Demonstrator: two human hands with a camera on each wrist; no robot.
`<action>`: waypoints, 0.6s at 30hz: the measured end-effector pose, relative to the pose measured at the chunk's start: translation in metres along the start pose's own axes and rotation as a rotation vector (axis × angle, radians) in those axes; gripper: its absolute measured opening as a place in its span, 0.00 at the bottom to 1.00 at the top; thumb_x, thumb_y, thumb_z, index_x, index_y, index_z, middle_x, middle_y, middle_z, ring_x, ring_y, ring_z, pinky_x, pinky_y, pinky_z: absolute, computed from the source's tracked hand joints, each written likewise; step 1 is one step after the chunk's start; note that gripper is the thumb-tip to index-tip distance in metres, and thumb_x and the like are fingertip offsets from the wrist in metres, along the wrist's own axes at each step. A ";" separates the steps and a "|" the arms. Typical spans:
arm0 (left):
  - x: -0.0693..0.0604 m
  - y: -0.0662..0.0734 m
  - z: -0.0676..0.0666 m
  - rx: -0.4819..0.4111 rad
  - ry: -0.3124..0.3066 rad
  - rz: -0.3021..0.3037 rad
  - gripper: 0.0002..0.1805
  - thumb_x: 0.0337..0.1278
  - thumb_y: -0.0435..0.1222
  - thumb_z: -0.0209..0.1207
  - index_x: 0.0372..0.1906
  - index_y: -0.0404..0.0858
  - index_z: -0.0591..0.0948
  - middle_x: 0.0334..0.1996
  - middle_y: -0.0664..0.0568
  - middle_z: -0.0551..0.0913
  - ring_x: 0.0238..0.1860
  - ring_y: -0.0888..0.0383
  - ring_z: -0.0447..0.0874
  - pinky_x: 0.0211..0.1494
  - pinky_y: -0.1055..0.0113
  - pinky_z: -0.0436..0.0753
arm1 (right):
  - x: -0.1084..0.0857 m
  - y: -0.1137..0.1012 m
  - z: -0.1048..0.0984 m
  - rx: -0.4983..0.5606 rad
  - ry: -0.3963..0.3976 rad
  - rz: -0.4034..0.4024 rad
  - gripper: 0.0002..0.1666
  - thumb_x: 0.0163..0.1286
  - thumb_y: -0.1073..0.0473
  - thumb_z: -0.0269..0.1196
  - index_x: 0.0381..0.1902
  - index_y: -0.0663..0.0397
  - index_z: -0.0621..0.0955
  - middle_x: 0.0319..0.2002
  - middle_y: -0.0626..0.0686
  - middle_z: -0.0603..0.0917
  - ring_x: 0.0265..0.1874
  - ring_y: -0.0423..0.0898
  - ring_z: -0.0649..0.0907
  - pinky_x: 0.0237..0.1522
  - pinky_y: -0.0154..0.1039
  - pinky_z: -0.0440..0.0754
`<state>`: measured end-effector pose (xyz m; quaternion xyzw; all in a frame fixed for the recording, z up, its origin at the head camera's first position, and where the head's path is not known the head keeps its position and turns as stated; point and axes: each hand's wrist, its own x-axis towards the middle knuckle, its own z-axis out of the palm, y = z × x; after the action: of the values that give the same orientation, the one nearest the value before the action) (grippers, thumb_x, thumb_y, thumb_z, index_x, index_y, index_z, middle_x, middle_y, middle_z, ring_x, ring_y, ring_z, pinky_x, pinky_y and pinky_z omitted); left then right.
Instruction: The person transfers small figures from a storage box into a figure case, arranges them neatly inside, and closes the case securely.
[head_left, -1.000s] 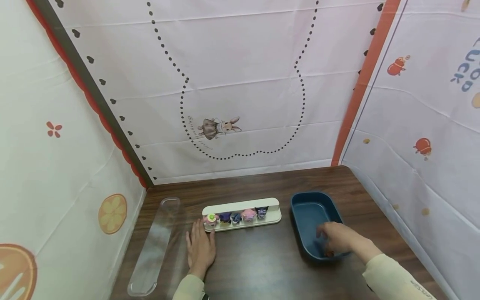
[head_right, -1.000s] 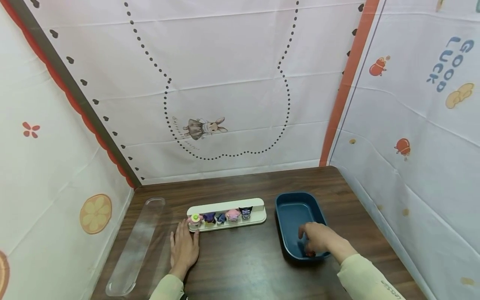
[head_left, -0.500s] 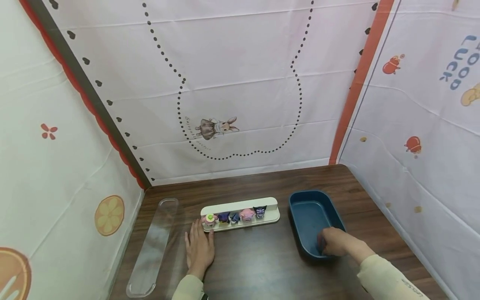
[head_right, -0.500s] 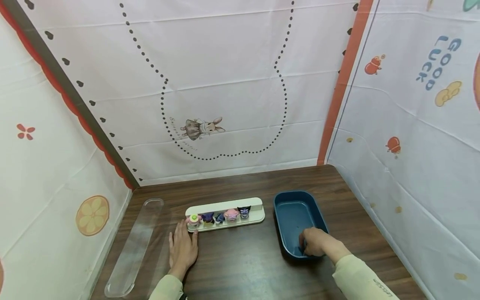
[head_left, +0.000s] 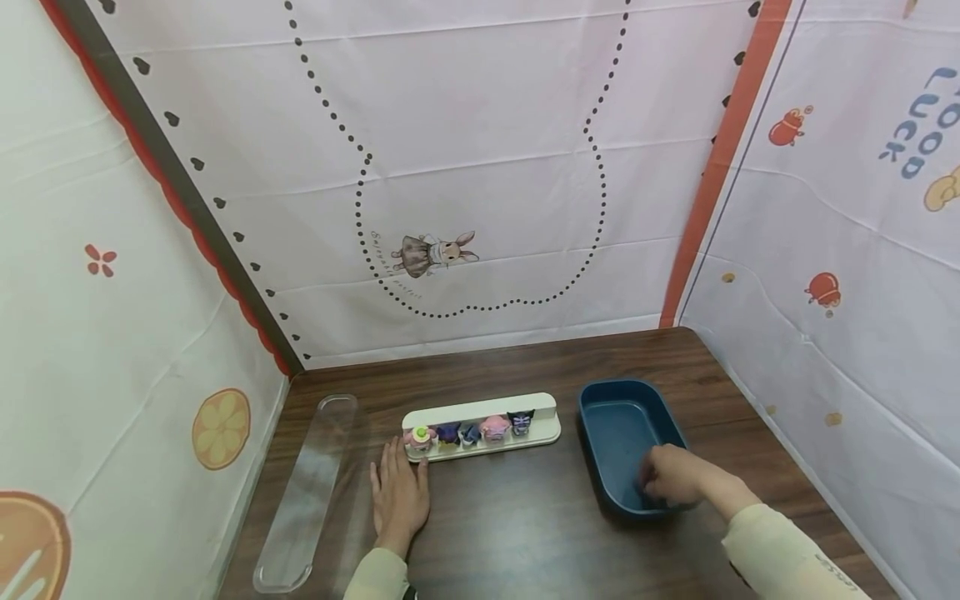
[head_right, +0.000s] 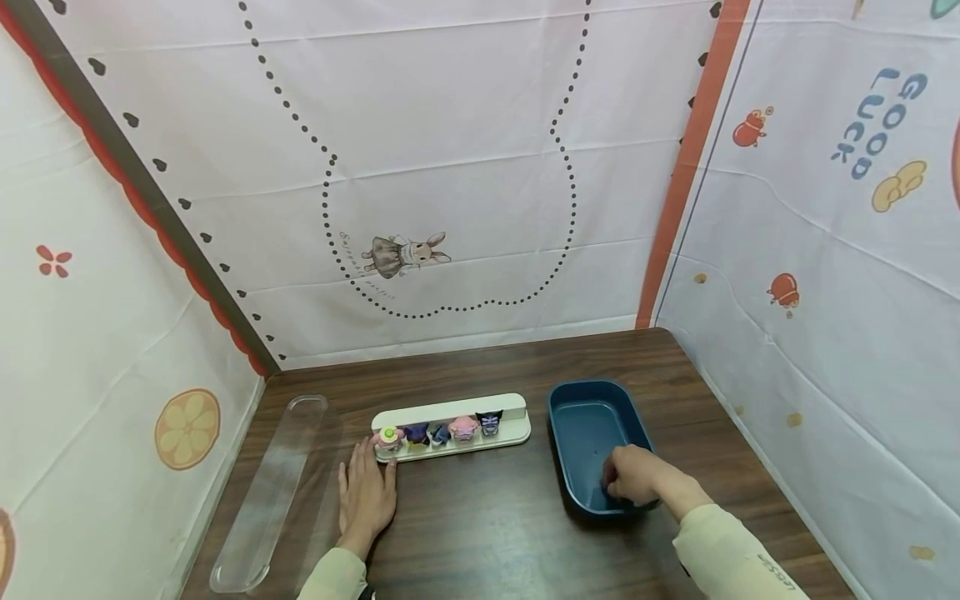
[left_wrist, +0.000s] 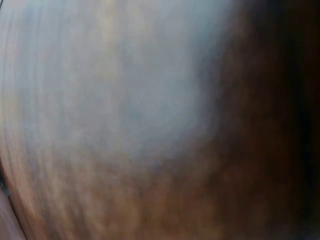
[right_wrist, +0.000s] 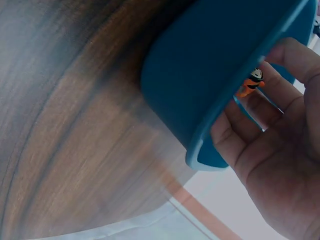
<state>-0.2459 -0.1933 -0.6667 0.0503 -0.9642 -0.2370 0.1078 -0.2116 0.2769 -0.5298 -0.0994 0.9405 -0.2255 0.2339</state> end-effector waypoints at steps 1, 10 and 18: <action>0.000 0.000 0.000 0.002 -0.003 -0.001 0.38 0.81 0.49 0.48 0.81 0.32 0.55 0.82 0.38 0.56 0.84 0.41 0.47 0.84 0.36 0.39 | 0.000 0.000 -0.001 0.014 0.003 0.001 0.04 0.65 0.66 0.69 0.38 0.55 0.86 0.28 0.47 0.84 0.29 0.44 0.82 0.32 0.43 0.85; -0.001 0.002 -0.001 -0.011 -0.016 -0.007 0.38 0.81 0.49 0.47 0.82 0.31 0.53 0.82 0.38 0.55 0.84 0.41 0.47 0.84 0.36 0.39 | -0.005 0.002 -0.018 0.073 0.031 -0.176 0.05 0.73 0.63 0.63 0.37 0.56 0.85 0.29 0.46 0.84 0.27 0.39 0.80 0.28 0.34 0.79; -0.001 0.003 -0.002 -0.019 -0.020 -0.015 0.38 0.81 0.49 0.47 0.82 0.32 0.53 0.82 0.38 0.55 0.84 0.41 0.46 0.84 0.37 0.38 | -0.001 -0.002 -0.028 0.069 0.071 -0.218 0.04 0.70 0.61 0.67 0.39 0.55 0.85 0.31 0.45 0.83 0.29 0.37 0.79 0.29 0.33 0.78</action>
<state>-0.2446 -0.1917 -0.6637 0.0541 -0.9625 -0.2476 0.0966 -0.2241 0.2864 -0.5062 -0.1848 0.9235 -0.2853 0.1777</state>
